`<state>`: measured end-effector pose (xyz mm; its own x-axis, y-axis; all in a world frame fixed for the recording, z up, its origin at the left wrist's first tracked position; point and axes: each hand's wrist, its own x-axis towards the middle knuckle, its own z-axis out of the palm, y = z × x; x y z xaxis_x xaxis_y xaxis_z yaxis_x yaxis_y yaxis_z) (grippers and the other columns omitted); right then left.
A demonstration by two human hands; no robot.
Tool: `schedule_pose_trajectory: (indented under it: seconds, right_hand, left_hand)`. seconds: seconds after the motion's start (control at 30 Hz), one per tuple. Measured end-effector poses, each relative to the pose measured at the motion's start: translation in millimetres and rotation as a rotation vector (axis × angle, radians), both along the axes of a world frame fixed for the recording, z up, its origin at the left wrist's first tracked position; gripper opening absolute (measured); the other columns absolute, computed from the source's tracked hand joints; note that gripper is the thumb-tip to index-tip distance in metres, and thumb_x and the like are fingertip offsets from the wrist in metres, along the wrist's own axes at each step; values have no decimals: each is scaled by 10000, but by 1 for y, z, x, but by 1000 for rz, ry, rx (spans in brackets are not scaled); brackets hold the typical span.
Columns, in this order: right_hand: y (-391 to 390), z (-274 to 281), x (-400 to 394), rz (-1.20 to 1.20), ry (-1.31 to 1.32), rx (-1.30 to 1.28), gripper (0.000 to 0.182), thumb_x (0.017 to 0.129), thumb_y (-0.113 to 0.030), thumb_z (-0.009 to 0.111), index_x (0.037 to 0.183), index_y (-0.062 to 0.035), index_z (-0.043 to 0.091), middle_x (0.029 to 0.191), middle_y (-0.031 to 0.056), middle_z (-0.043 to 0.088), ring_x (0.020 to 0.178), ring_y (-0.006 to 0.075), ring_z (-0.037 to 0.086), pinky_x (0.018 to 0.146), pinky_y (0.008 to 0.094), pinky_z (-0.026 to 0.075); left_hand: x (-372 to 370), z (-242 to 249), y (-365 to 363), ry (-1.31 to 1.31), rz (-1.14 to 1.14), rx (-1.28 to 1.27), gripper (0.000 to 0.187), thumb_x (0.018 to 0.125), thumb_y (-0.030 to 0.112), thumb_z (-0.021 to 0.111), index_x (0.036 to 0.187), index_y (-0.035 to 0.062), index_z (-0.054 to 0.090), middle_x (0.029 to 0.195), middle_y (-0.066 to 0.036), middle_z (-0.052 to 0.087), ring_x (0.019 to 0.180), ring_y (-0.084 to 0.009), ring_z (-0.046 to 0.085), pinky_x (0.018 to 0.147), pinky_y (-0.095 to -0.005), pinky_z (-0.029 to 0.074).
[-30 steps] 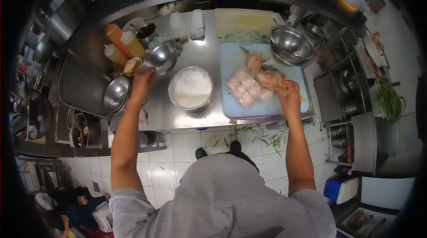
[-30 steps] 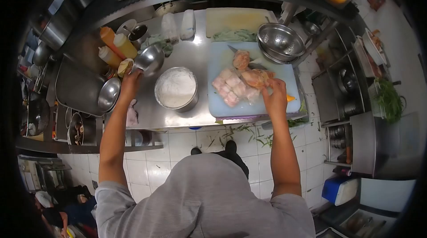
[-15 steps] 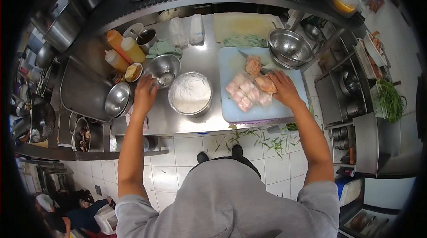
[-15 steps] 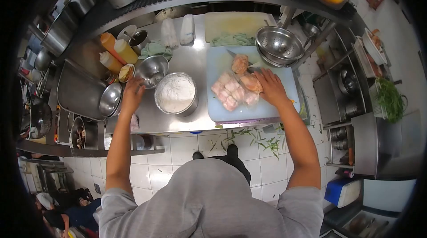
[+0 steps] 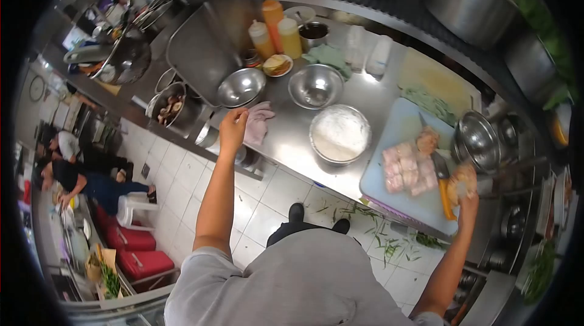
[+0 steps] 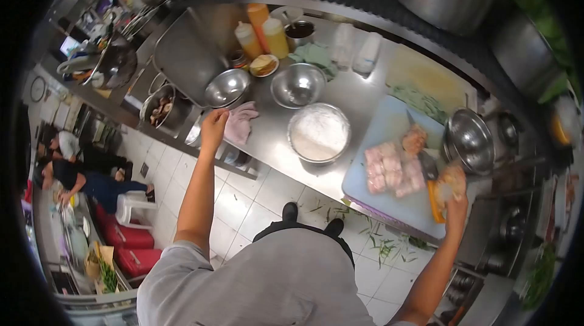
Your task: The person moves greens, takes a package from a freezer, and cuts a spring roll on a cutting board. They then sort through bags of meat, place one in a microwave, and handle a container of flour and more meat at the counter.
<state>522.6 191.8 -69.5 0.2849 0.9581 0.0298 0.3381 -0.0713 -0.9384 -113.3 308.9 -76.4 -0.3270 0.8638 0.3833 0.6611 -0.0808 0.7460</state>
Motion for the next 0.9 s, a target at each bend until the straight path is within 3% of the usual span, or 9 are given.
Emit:
schedule_pose_trajectory:
  seconds: [0.1, 0.17, 0.27, 0.4, 0.6, 0.67, 0.73, 0.8, 0.9]
  right_hand:
    - [-17, -13, -4, -83, 358, 19, 448, 873, -125, 554, 1292, -11, 444, 1206, 87, 542, 1080, 191, 535, 922, 306, 411]
    - [-25, -21, -13, -206, 794, 114, 469, 878, -163, 566, 1296, -8, 423, 1206, 92, 538, 1069, 208, 542, 923, 324, 417]
    - [-35, -28, -31, -203, 886, 167, 452, 888, -190, 572, 1273, 5, 440, 1191, 99, 545, 1055, 205, 554, 904, 324, 439]
    - [-59, -26, -66, -219, 677, 57, 412, 916, -206, 547, 1244, 27, 456, 1135, 97, 569, 982, 181, 583, 820, 300, 479]
    - [-86, -5, -137, -252, 623, -4, 376, 929, -235, 538, 1186, 38, 502, 1061, 92, 594, 895, 171, 603, 775, 301, 491]
    - [-93, -17, -144, -329, 618, -60, 383, 915, -193, 551, 1217, 25, 464, 1084, 93, 583, 919, 154, 597, 776, 282, 495]
    - [-83, -7, -172, -257, 577, 60, 358, 912, -169, 548, 1210, 8, 460, 1084, 91, 578, 909, 149, 597, 762, 271, 499]
    - [-71, 12, -205, -252, 591, 43, 348, 907, -153, 551, 1212, -12, 458, 1085, 82, 574, 908, 142, 593, 771, 270, 498]
    - [-54, 46, -267, -166, 583, 1, 367, 907, -161, 553, 1232, -23, 453, 1088, 74, 573, 933, 137, 585, 804, 278, 488]
  left_hand:
    - [-18, -27, 21, -87, 13, -67, 209, 870, 165, 592, 987, 3, 652, 883, -80, 668, 833, -155, 634, 743, -263, 477]
    - [-11, -35, 44, -231, -25, -158, 215, 870, 180, 588, 987, 9, 649, 856, -56, 662, 775, -136, 637, 674, -250, 483]
    - [18, -39, 59, -361, -44, -288, 220, 873, 200, 586, 982, 19, 648, 844, -39, 654, 735, -115, 632, 622, -233, 479]
    - [26, -57, 60, -300, -114, -213, 205, 845, 193, 597, 917, 9, 653, 725, -72, 645, 640, -134, 611, 603, -255, 479]
    - [29, -50, 31, -456, -260, -369, 237, 883, 227, 594, 945, 2, 639, 802, -41, 635, 664, -115, 587, 610, -245, 473]
    - [33, -64, 29, -287, -400, -204, 224, 899, 202, 572, 973, -1, 635, 817, -38, 633, 716, -125, 603, 620, -240, 475]
    - [59, -15, 4, -484, -442, -345, 196, 902, 160, 561, 985, -2, 633, 906, -58, 637, 790, -127, 604, 717, -244, 473]
    - [78, 16, -25, -623, -683, -446, 191, 901, 153, 563, 1005, 12, 640, 965, -60, 640, 839, -119, 600, 788, -252, 463]
    - [105, 37, -67, -879, -1212, -735, 409, 904, 195, 544, 1279, 45, 479, 1154, -109, 595, 1053, -189, 572, 837, -317, 462]
